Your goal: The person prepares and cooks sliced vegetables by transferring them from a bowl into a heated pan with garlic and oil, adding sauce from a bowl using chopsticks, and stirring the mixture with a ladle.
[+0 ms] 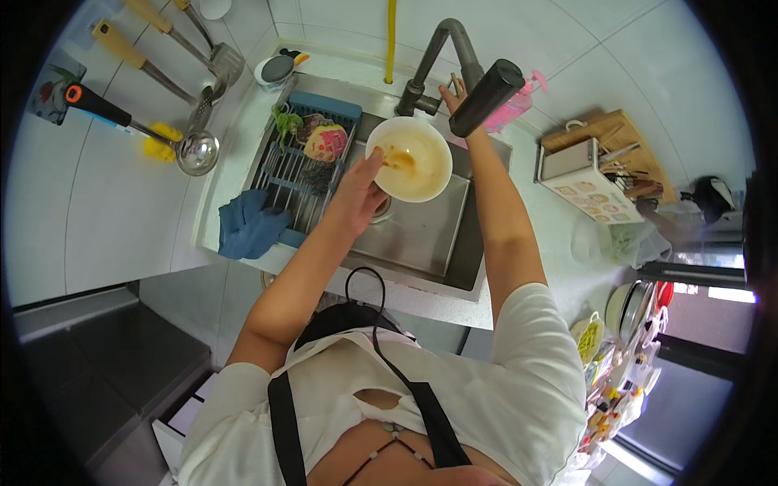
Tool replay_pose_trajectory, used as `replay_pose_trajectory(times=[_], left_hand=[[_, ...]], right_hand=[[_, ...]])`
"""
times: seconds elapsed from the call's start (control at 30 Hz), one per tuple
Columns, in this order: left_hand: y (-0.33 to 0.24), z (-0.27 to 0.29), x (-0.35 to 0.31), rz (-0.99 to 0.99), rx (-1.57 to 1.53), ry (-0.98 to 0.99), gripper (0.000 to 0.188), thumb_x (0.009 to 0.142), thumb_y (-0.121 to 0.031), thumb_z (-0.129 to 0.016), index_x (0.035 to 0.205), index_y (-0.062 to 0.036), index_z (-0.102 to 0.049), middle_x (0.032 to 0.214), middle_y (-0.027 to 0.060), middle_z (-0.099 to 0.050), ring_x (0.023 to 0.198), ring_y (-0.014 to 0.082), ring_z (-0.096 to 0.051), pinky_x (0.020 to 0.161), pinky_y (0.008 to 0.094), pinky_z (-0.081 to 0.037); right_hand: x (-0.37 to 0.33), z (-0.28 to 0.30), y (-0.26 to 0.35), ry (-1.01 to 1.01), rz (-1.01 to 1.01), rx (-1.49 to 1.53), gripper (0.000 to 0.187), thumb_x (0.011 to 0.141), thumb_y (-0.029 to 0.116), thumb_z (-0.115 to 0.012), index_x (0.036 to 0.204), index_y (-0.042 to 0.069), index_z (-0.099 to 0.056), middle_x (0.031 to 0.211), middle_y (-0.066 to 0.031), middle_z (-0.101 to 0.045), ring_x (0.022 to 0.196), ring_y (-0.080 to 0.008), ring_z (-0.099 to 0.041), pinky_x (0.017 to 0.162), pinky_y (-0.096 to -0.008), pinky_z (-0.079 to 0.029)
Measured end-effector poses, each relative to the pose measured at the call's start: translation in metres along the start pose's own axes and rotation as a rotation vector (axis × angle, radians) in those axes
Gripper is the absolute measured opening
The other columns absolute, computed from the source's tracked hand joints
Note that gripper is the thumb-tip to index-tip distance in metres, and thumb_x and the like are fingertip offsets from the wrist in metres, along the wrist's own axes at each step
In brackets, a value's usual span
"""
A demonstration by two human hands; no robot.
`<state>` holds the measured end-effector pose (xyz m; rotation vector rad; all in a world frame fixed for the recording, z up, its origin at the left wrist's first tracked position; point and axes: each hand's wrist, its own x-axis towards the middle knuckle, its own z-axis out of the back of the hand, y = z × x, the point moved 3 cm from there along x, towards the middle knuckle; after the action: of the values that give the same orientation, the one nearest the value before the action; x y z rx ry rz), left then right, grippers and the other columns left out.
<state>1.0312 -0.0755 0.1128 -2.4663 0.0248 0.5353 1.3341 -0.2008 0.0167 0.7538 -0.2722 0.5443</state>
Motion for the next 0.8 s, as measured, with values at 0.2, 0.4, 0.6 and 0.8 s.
replay_pose_trajectory(times=[0.2,0.4,0.6,0.8], left_hand=[[0.009,-0.004,0.014,-0.029,-0.053,-0.043,0.051,0.082,-0.037,-0.06,0.119,-0.0074,-0.045,0.115,0.0048,-0.053,0.107,0.0163,-0.05,0.092,0.0318,-0.039],[0.023,-0.011,0.025,-0.019,-0.071,-0.002,0.049,0.081,-0.037,-0.061,0.119,-0.0086,-0.046,0.114,0.0042,-0.052,0.106,0.0153,-0.05,0.091,0.031,-0.04],[0.028,-0.008,0.028,0.072,-0.079,-0.119,0.055,0.077,-0.041,-0.064,0.118,-0.0094,-0.046,0.114,0.0048,-0.05,0.108,0.0178,-0.046,0.093,0.0344,-0.037],[0.029,0.006,0.031,0.104,-0.051,-0.182,0.059,0.072,-0.043,-0.069,0.117,-0.0114,-0.047,0.114,0.0041,-0.05,0.107,0.0189,-0.046,0.094,0.0369,-0.033]], right_hand=[[0.026,-0.029,-0.05,-0.01,0.045,-0.003,0.046,0.074,0.035,-0.065,0.103,0.001,-0.055,0.074,-0.0084,-0.05,0.069,-0.0221,-0.049,0.062,-0.0376,-0.041],[0.0,0.024,-0.009,0.015,-0.061,-0.135,0.029,0.076,0.027,-0.057,0.09,0.002,-0.059,0.081,-0.0205,-0.057,0.079,-0.0363,-0.055,0.067,-0.0449,-0.044],[-0.008,0.051,0.029,-0.067,0.076,-0.082,0.026,0.077,0.024,-0.053,0.088,0.001,-0.059,0.084,-0.024,-0.06,0.082,-0.0396,-0.058,0.069,-0.0462,-0.045],[0.013,0.034,0.032,-0.051,0.108,-0.202,0.026,0.076,0.024,-0.051,0.087,0.002,-0.06,0.079,-0.0224,-0.061,0.079,-0.0398,-0.059,0.068,-0.0474,-0.046]])
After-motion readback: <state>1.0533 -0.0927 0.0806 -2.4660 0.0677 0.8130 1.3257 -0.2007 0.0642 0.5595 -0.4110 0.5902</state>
